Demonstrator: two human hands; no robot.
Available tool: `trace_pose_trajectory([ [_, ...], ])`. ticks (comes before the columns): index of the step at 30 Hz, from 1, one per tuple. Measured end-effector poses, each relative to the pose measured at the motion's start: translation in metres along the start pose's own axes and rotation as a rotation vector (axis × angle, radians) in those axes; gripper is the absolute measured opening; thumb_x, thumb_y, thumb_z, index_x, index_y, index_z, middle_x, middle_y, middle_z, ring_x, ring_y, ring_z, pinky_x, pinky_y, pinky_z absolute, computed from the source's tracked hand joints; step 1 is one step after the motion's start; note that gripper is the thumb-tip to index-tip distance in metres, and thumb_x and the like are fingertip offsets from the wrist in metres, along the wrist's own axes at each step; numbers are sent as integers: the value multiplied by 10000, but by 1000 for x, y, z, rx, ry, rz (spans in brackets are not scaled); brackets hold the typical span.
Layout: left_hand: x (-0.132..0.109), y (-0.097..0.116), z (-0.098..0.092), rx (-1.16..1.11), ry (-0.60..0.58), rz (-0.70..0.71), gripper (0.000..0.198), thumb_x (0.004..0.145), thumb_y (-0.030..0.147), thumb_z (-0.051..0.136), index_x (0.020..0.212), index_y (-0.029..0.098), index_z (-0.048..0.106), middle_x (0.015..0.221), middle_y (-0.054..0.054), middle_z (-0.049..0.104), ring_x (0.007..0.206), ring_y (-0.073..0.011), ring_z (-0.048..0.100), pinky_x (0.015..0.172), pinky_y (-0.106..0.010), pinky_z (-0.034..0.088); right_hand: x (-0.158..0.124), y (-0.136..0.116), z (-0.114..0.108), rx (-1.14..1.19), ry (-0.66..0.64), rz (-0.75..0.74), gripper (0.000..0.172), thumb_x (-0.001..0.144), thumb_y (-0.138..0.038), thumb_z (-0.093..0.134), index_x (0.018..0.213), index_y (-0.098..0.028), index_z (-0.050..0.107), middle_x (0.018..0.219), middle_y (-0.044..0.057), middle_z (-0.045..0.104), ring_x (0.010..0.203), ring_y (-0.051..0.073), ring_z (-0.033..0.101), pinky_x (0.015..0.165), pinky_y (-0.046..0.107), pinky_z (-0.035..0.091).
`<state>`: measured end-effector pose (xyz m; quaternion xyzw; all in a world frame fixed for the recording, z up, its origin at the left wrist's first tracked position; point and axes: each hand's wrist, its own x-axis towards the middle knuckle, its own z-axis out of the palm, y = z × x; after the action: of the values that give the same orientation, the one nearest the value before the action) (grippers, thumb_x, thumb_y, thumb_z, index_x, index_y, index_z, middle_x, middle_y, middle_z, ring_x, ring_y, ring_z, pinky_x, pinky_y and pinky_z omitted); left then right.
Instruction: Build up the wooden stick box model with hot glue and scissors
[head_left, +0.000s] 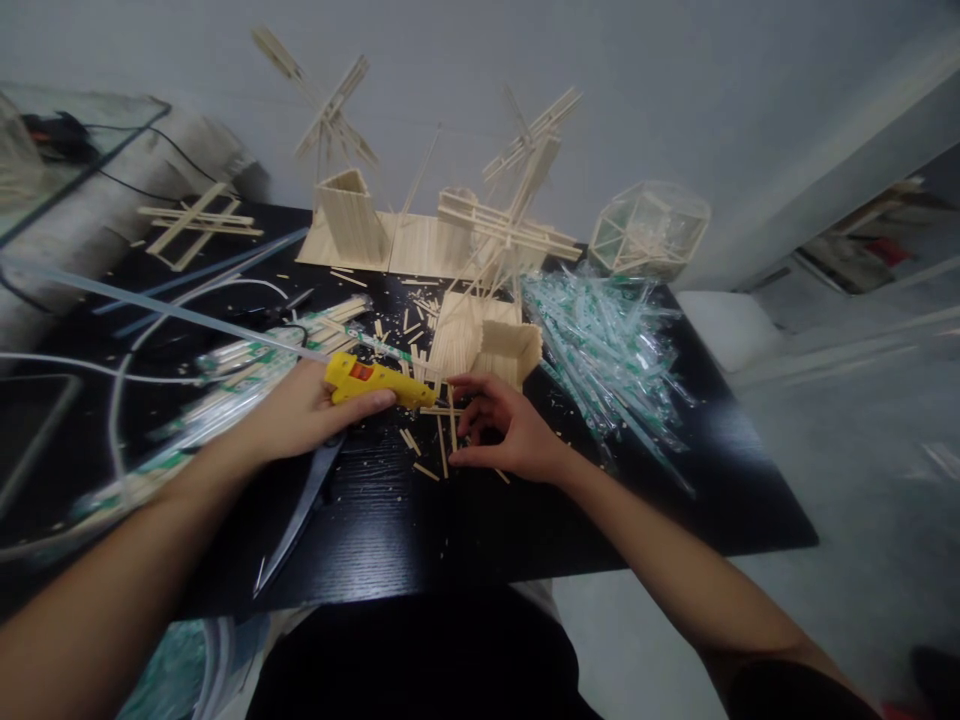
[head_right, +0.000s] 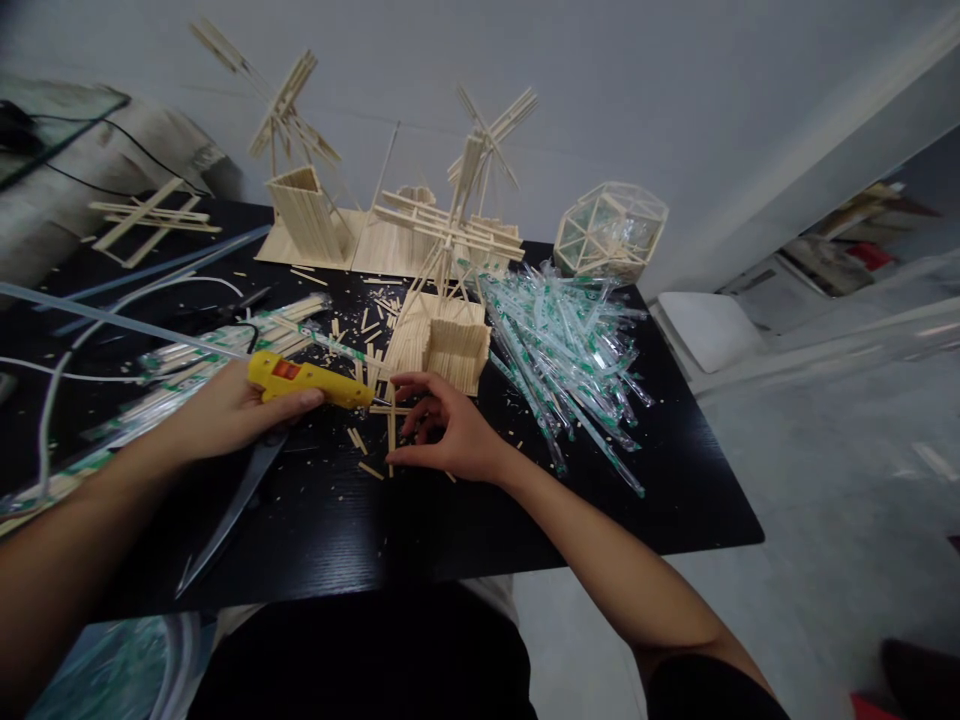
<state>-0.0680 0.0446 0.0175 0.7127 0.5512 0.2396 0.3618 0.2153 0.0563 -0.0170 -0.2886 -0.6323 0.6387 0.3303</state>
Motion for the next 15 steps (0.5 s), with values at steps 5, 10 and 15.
trace_pose_trajectory([
  [5, 0, 0, -1, -10, 1, 10, 296, 852, 509, 631, 895, 240, 746, 660, 3, 672, 654, -184, 629, 585, -278, 489, 0, 1, 0, 2, -11, 8, 787, 618, -210, 948, 1302, -291, 567, 1199, 38, 565, 813, 113, 645, 625, 227, 567],
  [10, 1, -3, -2, 19, -8, 52, 295, 888, 507, 614, 918, 239, 732, 733, 1, 699, 675, -179, 626, 597, -275, 480, -1, 1, -1, -4, -17, 12, 791, 611, -210, 953, 1299, -285, 570, 1199, 43, 569, 816, 117, 644, 627, 231, 570],
  [15, 1, -3, -1, 1, 6, 59, 290, 889, 503, 619, 860, 230, 711, 663, 11, 660, 645, -174, 609, 563, -263, 457, 0, 2, -1, 8, -29, 10, 789, 607, -180, 953, 1291, -286, 575, 1190, 34, 569, 812, 105, 645, 615, 205, 556],
])
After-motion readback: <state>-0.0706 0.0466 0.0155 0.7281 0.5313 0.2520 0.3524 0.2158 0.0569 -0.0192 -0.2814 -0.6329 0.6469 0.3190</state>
